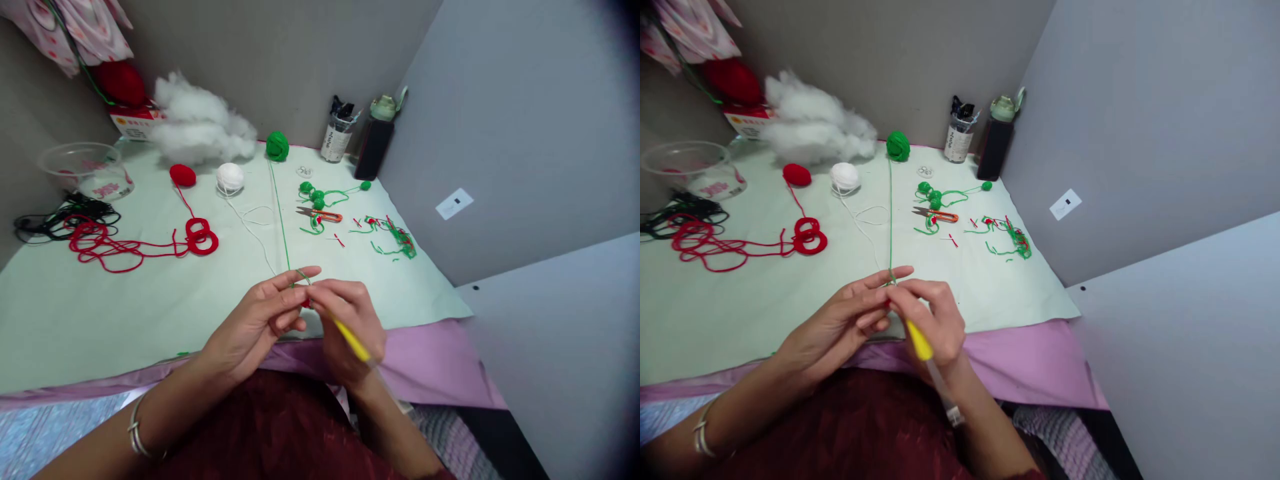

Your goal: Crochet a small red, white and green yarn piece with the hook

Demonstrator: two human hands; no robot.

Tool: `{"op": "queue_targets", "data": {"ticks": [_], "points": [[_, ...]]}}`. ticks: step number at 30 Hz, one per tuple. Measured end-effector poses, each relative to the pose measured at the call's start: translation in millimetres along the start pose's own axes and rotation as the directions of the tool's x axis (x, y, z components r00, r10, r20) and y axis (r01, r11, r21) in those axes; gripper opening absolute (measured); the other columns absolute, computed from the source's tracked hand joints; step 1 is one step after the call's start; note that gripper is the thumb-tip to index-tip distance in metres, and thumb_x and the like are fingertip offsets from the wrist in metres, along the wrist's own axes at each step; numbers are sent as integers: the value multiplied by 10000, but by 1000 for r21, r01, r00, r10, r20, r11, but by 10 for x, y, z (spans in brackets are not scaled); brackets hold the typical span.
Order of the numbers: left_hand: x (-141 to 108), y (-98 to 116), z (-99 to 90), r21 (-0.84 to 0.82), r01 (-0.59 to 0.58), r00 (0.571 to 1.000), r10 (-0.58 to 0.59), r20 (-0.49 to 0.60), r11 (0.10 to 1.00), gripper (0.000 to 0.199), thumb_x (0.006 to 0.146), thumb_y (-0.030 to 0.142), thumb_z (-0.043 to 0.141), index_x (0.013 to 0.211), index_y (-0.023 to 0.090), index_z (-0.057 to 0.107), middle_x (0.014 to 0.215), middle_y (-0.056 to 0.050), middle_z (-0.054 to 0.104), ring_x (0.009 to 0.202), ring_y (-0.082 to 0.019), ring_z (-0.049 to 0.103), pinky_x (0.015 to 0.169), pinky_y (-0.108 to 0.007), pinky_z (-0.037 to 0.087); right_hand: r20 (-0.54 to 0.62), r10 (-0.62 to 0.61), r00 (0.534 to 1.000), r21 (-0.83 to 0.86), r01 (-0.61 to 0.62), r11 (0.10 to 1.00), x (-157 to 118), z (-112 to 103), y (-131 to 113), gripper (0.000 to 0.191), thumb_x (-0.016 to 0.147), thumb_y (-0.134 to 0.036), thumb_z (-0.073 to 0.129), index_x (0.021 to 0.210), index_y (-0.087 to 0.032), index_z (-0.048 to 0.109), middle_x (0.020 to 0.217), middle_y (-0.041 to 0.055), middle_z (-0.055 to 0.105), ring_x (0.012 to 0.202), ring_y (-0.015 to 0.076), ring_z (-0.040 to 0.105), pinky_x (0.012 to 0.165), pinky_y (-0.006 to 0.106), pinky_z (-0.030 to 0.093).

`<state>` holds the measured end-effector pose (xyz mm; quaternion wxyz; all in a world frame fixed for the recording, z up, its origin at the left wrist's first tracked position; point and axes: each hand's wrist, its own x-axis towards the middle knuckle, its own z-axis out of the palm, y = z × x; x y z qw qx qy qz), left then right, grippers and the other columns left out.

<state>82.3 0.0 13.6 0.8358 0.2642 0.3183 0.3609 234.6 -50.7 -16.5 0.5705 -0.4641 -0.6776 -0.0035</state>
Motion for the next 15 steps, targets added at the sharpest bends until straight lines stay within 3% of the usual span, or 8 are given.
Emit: {"op": "queue_targets", "data": {"ticks": [3, 5, 9, 15], "points": [[9, 32, -23, -30, -6, 1000, 5, -15, 1000, 299, 795, 212, 896, 1086, 174, 844, 680, 69, 510, 495, -11, 283, 560, -155, 471, -100, 216, 971, 226, -189, 956, 63, -12, -6, 230, 1019, -144, 593, 1093, -274, 768, 897, 28, 751, 787, 180, 701, 693, 338, 596], [-1, 30, -17, -5, -48, 999, 48, -17, 999, 322, 796, 199, 893, 1113, 216, 842, 737, 53, 567, 522, -18, 348, 599, -166, 500, -70, 321, 945, 354, -277, 893, 108, 3, -17, 197, 1034, -199, 588, 1017, -263, 774, 864, 23, 737, 737, 168, 676, 663, 331, 578], [-28, -6, 0, 107, -100, 995, 101, -4, 989, 339, 823, 240, 878, 1158, 272, 833, 869, 22, 671, 634, -60, 491, 746, -240, 561, 24, 352, 936, 417, -330, 847, 126, 46, -15, 159, 1021, -235, 631, 1010, -263, 788, 957, 29, 786, 810, 166, 702, 729, 333, 588], [-23, -15, -39, 180, -127, 992, 126, 15, 976, 315, 867, 264, 836, 1182, 254, 820, 956, -30, 774, 931, -158, 660, 871, -261, 494, 103, 487, 867, 551, -457, 698, 90, 41, 43, 165, 1032, -302, 625, 1004, -251, 780, 933, 27, 784, 755, 149, 690, 725, 317, 579]]}}
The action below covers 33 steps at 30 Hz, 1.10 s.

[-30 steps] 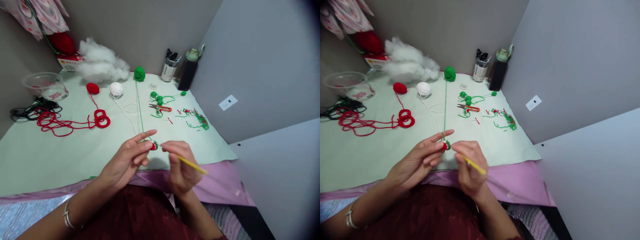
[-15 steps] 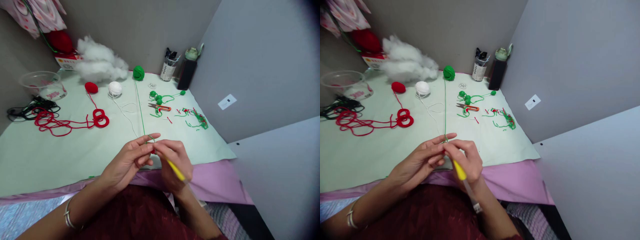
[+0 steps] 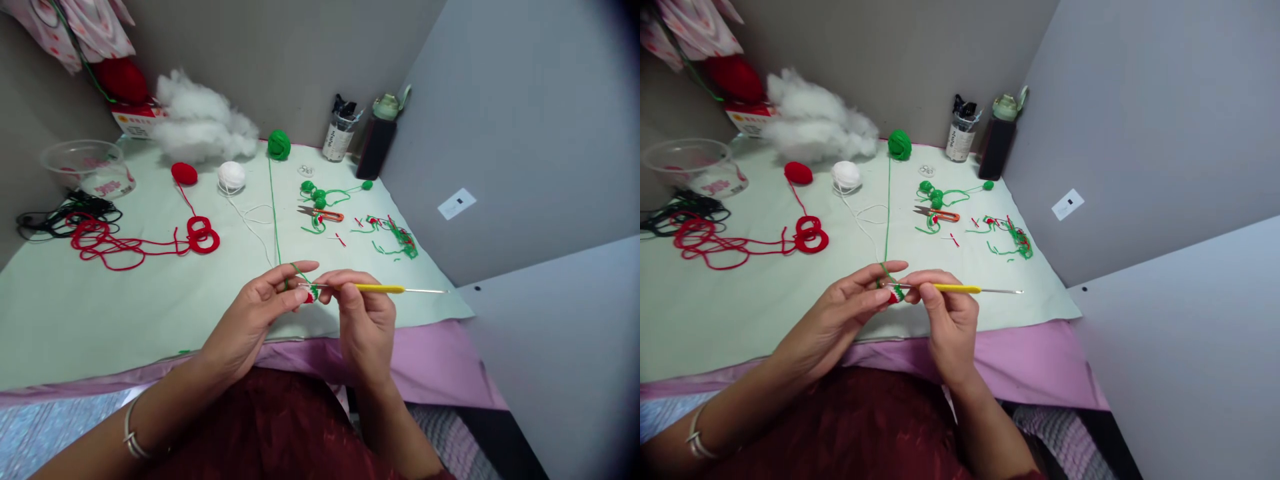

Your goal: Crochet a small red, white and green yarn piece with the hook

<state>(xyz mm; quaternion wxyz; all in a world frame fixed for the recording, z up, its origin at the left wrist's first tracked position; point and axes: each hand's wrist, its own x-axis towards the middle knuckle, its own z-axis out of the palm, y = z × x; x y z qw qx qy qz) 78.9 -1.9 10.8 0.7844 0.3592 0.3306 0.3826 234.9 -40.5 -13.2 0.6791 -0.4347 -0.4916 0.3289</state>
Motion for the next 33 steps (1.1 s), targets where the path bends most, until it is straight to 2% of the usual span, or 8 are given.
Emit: {"op": "queue_targets", "data": {"ticks": [3, 6, 11, 14, 17, 22, 27, 33], "points": [[1, 0, -2, -28, 4, 1000, -4, 10, 1000, 323, 861, 253, 843, 1183, 255, 817, 933, -15, 761, 911, -145, 663, 902, -262, 486, 1, 30, 1000, 112, -30, 993, 12, -9, 14, 169, 1035, -309, 625, 995, -251, 779, 938, 22, 782, 742, 131, 686, 723, 293, 577], [-5, 10, 20, -56, 0, 1000, 1, 18, 998, 356, 831, 257, 871, 1182, 252, 816, 894, -7, 736, 864, -142, 658, 860, -268, 510, 9, 39, 999, 153, -40, 987, 10, -3, 20, 171, 1040, -296, 621, 991, -255, 780, 930, 12, 772, 735, 122, 676, 718, 282, 569], [-10, 18, 54, -24, -25, 1000, 25, -10, 999, 384, 809, 243, 888, 1186, 255, 815, 815, 21, 681, 704, -93, 574, 673, -210, 471, 20, -28, 999, 43, 27, 999, -8, 30, 1, 179, 1044, -272, 613, 1006, -280, 787, 941, 4, 758, 769, 135, 652, 725, 296, 538], [-6, -6, 41, -13, 27, 1000, -26, 10, 1000, 391, 825, 245, 876, 1211, 256, 809, 807, 30, 645, 642, -66, 516, 621, -195, 435, -24, -91, 996, -60, 90, 994, -2, 47, -15, 172, 1035, -253, 627, 989, -274, 790, 907, 0, 733, 752, 133, 639, 713, 296, 522], [-1, -37, 12, -9, 65, 997, -65, 39, 998, 369, 852, 266, 856, 1217, 249, 808, 823, 22, 635, 633, -61, 516, 615, -193, 429, -60, -92, 994, -109, 85, 990, 6, 43, -17, 175, 1039, -254, 619, 987, -272, 786, 891, -4, 719, 736, 129, 637, 707, 296, 521], [2, -41, -9, -18, 48, 999, -48, 5, 999, 334, 835, 262, 876, 1164, 262, 820, 883, 13, 648, 677, -64, 551, 636, -182, 450, -43, -23, 999, -5, 23, 1000, 2, 2, 8, 183, 1046, -273, 607, 1014, -284, 787, 912, -1, 721, 758, 131, 648, 716, 302, 517], [-2, -24, -2, -37, 39, 999, -38, 8, 999, 301, 828, 247, 882, 1123, 261, 822, 888, 18, 671, 664, -49, 558, 622, -157, 450, -22, -26, 999, 23, 27, 999, -11, -10, 3, 186, 1044, -257, 608, 1010, -276, 790, 907, 2, 722, 758, 126, 644, 719, 298, 518], [9, -38, -9, -60, 5, 1000, -6, -18, 998, 144, 811, 251, 886, 914, 200, 799, 838, 30, 609, 603, -47, 488, 611, -178, 491, -74, -54, 996, 9, 55, 998, -19, -6, -9, 181, 1042, -248, 612, 1019, -276, 789, 892, 2, 711, 757, 130, 647, 708, 304, 513]]}}
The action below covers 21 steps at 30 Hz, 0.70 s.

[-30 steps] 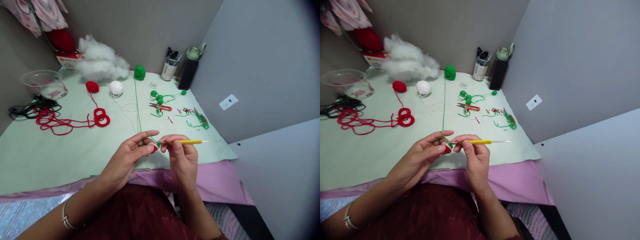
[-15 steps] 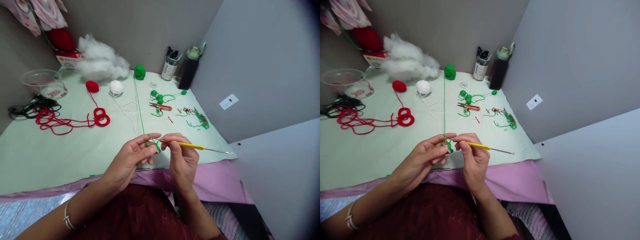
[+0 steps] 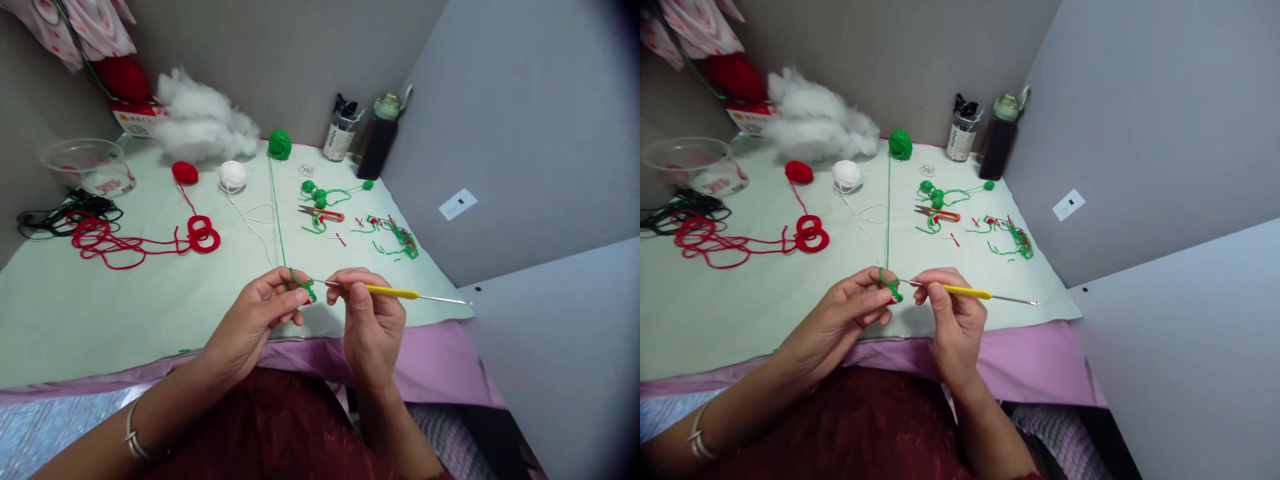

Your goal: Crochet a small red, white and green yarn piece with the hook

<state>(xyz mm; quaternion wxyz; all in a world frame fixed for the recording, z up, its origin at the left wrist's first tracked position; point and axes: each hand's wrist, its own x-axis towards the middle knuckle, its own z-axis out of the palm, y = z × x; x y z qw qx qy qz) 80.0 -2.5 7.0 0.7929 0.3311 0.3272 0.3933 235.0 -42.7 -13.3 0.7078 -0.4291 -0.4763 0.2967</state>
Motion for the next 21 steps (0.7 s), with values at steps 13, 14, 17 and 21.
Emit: {"op": "queue_targets", "data": {"ticks": [13, 14, 17, 21], "points": [[2, 7, 3, -6, 0, 1000, 0, 0, 1000, 143, 821, 254, 876, 905, 183, 786, 822, 37, 595, 580, -34, 455, 615, -175, 510, 16, -74, 997, -2, 74, 997, -20, 13, -60, 192, 1046, -223, 601, 997, -249, 785, 897, 6, 715, 755, 136, 634, 685, 317, 500], [3, 9, 5, -7, -2, 1000, 2, 4, 1000, 137, 822, 254, 875, 897, 183, 785, 811, 42, 589, 574, -32, 446, 614, -174, 510, 13, -73, 997, -10, 73, 997, -19, 17, -56, 195, 1046, -218, 599, 994, -249, 784, 898, 5, 715, 754, 135, 634, 685, 317, 501], [4, 15, 13, -7, -2, 1000, 2, 8, 1000, 128, 824, 251, 874, 883, 184, 782, 785, 52, 569, 567, -29, 422, 614, -171, 509, 7, -75, 997, -28, 75, 997, -14, 22, -47, 197, 1044, -208, 597, 995, -250, 783, 894, 2, 714, 750, 133, 635, 684, 317, 504], [1, 23, 23, -9, -2, 1000, 2, 7, 1000, 129, 820, 247, 875, 875, 180, 780, 765, 56, 565, 568, -32, 421, 607, -170, 506, 4, -98, 995, -61, 98, 993, -10, 24, -50, 196, 1042, -205, 599, 985, -249, 781, 875, 0, 711, 734, 133, 629, 670, 315, 497]]}}
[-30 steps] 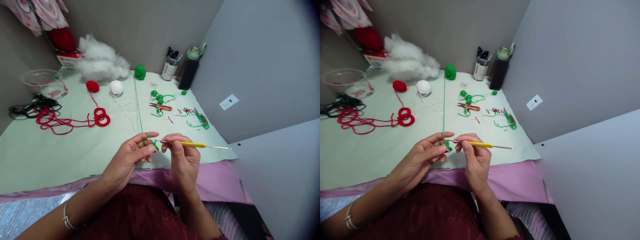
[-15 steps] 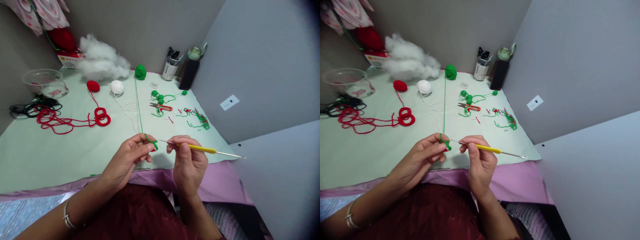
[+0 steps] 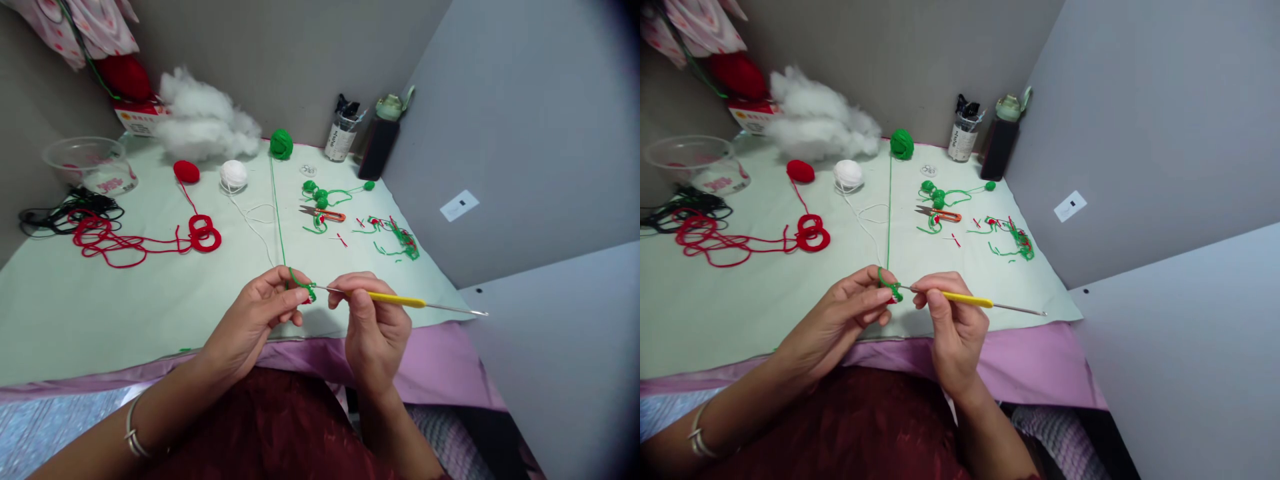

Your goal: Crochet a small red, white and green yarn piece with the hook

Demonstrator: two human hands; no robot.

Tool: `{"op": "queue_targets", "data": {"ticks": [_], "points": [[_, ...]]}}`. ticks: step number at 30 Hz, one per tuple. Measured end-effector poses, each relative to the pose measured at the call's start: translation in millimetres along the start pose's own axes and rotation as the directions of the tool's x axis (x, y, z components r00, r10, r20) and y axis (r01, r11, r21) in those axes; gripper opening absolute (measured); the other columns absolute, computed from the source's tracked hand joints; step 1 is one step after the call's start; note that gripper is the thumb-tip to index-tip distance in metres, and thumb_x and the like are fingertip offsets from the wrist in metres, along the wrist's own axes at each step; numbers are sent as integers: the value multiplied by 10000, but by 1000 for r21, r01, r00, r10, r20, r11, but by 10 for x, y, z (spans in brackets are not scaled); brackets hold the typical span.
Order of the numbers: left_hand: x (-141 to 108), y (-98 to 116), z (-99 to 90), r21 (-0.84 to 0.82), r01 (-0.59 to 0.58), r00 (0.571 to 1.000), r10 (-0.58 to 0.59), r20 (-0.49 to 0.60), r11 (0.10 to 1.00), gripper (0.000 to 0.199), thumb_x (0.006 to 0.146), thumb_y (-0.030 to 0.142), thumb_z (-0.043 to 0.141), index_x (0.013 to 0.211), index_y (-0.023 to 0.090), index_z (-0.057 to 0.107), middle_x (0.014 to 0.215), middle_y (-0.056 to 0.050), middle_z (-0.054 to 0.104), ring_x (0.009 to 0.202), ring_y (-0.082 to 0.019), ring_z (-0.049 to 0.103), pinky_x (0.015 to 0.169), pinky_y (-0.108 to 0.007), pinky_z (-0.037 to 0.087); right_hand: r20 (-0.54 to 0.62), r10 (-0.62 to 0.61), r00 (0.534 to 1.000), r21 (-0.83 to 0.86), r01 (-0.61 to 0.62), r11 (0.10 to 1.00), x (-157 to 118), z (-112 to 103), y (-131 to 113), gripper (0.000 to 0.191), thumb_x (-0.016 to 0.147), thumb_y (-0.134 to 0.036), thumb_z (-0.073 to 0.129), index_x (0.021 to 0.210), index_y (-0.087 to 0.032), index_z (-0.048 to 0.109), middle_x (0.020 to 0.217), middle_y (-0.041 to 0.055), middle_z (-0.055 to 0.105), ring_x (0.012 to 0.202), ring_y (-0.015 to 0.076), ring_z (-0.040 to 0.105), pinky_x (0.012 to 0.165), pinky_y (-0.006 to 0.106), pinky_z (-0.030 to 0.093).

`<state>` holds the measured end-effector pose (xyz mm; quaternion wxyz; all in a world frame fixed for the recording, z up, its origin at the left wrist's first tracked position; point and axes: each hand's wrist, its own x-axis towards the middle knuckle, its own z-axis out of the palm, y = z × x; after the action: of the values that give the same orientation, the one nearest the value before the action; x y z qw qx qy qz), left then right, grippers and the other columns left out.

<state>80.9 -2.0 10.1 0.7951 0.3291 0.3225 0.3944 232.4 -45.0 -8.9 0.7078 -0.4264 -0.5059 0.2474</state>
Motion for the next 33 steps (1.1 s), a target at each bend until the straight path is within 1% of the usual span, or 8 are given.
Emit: {"op": "queue_targets", "data": {"ticks": [7, 14, 16, 20, 23, 27, 30, 33], "points": [[-12, 3, 4, 28, -15, 999, 16, -28, 999, 131, 808, 243, 875, 852, 177, 771, 783, 44, 593, 587, -50, 454, 613, -194, 499, 10, -47, 999, -116, 47, 992, 7, -1, -45, 205, 1038, -182, 585, 985, -253, 770, 858, 3, 709, 732, 145, 635, 682, 323, 508], [-7, -13, -9, 59, -22, 1000, 23, -20, 998, 128, 817, 245, 873, 852, 190, 764, 833, 33, 653, 596, -51, 501, 619, -195, 465, 92, -160, 983, -259, 179, 949, -35, -12, -60, 221, 1023, -131, 577, 1055, -268, 749, 896, 12, 746, 825, 177, 691, 733, 342, 553], [-15, -20, -2, 51, -3, 1000, 2, 11, 999, 150, 823, 255, 876, 932, 208, 785, 849, 29, 665, 623, -59, 536, 617, -192, 456, 119, -190, 975, -282, 217, 935, -53, -5, -32, 224, 1019, -127, 585, 1083, -272, 744, 919, 16, 760, 869, 186, 706, 764, 355, 570], [-30, -38, 22, 23, 56, 997, -56, 43, 998, 338, 828, 277, 883, 1155, 245, 805, 817, 30, 655, 620, -58, 536, 595, -183, 428, 106, -255, 961, -325, 275, 905, -87, 2, 33, 235, 1023, -137, 583, 1120, -279, 743, 952, 25, 773, 885, 195, 721, 759, 371, 592], [-34, -56, 30, 8, 70, 996, -70, 54, 998, 351, 824, 273, 887, 1167, 239, 818, 833, 20, 659, 612, -53, 517, 626, -194, 458, 79, -273, 959, -366, 283, 887, -98, 2, 47, 241, 1026, -150, 577, 1128, -288, 748, 952, 32, 774, 878, 205, 729, 741, 383, 603], [-37, -52, 29, 1, 79, 995, -79, 56, 997, 343, 818, 250, 886, 1155, 231, 823, 831, 20, 664, 626, -59, 549, 678, -213, 496, 48, -230, 972, -300, 233, 925, -68, 1, 18, 203, 1031, -197, 590, 1076, -288, 766, 924, 34, 771, 861, 208, 727, 734, 384, 604], [-39, -18, 31, -5, 64, 997, -64, 35, 998, 559, 797, 200, 890, 1332, 273, 746, 770, 49, 662, 589, -61, 540, 677, -228, 504, 88, -125, 988, -175, 138, 975, -33, -3, 1, 193, 1036, -219, 593, 1029, -279, 776, 907, 29, 768, 875, 197, 723, 766, 370, 604], [-34, 8, 26, 40, 34, 999, -35, 33, 999, 707, 798, 178, 879, 1458, 289, 654, 758, 52, 676, 602, -78, 566, 660, -233, 494, 144, -50, 988, -136, 70, 988, -20, -9, 9, 169, 1018, -211, 628, 1033, -282, 781, 949, 30, 777, 934, 200, 731, 828, 375, 607]]}}
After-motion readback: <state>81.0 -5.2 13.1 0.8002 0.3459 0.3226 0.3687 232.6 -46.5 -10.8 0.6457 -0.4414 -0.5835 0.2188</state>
